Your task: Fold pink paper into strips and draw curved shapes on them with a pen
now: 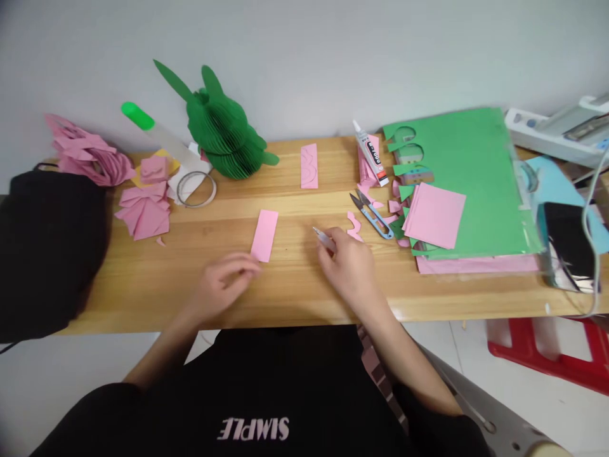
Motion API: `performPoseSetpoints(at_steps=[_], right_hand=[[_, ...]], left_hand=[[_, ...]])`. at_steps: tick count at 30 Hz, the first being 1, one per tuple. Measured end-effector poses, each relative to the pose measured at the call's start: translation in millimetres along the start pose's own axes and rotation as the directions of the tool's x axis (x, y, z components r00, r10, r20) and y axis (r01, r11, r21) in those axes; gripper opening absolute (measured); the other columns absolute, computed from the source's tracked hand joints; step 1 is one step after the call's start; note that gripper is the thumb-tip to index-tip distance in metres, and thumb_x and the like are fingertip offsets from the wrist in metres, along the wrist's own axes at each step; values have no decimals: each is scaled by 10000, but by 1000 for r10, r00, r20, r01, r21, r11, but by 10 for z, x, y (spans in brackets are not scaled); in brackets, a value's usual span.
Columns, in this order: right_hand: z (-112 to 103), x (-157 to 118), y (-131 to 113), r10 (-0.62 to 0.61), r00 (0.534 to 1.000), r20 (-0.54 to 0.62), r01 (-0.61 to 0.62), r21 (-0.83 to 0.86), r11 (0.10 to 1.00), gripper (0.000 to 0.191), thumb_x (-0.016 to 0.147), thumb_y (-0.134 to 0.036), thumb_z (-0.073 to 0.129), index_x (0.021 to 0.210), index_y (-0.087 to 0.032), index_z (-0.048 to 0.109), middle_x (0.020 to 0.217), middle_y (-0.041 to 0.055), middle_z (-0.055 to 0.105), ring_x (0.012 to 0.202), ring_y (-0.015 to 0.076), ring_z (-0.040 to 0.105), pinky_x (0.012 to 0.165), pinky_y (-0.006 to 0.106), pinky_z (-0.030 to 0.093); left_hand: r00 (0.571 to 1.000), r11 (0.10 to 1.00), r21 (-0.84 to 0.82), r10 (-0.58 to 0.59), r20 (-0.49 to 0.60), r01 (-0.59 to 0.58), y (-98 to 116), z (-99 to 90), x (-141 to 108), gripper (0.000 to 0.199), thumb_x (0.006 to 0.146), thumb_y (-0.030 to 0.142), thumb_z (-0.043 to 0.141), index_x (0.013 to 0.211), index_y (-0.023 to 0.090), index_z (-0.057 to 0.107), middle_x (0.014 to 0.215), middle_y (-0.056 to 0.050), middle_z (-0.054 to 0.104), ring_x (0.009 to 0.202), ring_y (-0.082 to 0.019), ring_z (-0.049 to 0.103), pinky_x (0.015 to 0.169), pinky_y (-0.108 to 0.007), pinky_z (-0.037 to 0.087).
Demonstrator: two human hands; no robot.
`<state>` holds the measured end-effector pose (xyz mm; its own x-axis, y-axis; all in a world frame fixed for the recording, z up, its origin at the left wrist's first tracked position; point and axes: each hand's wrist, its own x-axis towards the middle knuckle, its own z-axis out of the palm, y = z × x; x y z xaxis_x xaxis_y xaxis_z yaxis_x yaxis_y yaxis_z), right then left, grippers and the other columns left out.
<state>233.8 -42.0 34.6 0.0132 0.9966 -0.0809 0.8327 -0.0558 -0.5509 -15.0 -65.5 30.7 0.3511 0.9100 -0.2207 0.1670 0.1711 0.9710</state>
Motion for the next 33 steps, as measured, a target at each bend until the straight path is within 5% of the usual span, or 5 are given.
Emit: performPoseSetpoints(at_steps=[2, 6, 23, 28, 33], right_hand=[[54, -8, -68, 5, 998, 59, -2, -37, 999, 251, 799, -282, 565, 970, -156, 699, 771, 89, 752, 678, 242, 674, 580, 287, 393], [250, 4, -324, -29, 984, 175, 32, -17, 999, 254, 872, -305, 589, 1074, -187, 690, 934, 91, 785, 798, 265, 723, 628, 297, 437], [581, 63, -500, -41, 974, 222, 32, 40, 999, 324, 821, -293, 674, 1140, -238, 684, 1051, 64, 776, 838, 263, 729, 717, 341, 507], [583, 58, -488, 37, 986, 165, -72, 208, 976, 370, 769, -351, 691, 1111, -209, 677, 677, 2, 696, 591, 186, 612, 595, 295, 427], [506, 88, -519, 215, 880, 423, -457, 630, 628, 508, 723, -493, 674, 1092, -147, 624, 460, -102, 452, 380, 79, 323, 413, 226, 223]], left_hand=[[960, 928, 366, 168, -226, -77, -68, -136, 71, 155, 864, 258, 612, 957, 227, 731, 1070, -68, 637, 1089, -239, 551, 1044, -452, 399], [934, 624, 761, 351, -68, -179, -213, -314, 271, 226, 886, 279, 611, 1069, 212, 726, 1206, -105, 588, 1172, -280, 540, 1052, -518, 401], [922, 553, 795, 387, 20, -249, -337, -320, 325, 307, 914, 115, 528, 1116, 226, 730, 1274, -115, 572, 1207, -296, 492, 1002, -517, 438], [931, 538, 813, 364, 16, -224, -305, -315, 319, 224, 871, 227, 681, 1087, 211, 741, 1288, -127, 583, 1193, -310, 510, 988, -507, 448], [937, 550, 809, 349, 1, -206, -318, -329, 311, 213, 873, 239, 683, 1078, 226, 741, 1300, -117, 580, 1215, -308, 499, 1008, -512, 430]])
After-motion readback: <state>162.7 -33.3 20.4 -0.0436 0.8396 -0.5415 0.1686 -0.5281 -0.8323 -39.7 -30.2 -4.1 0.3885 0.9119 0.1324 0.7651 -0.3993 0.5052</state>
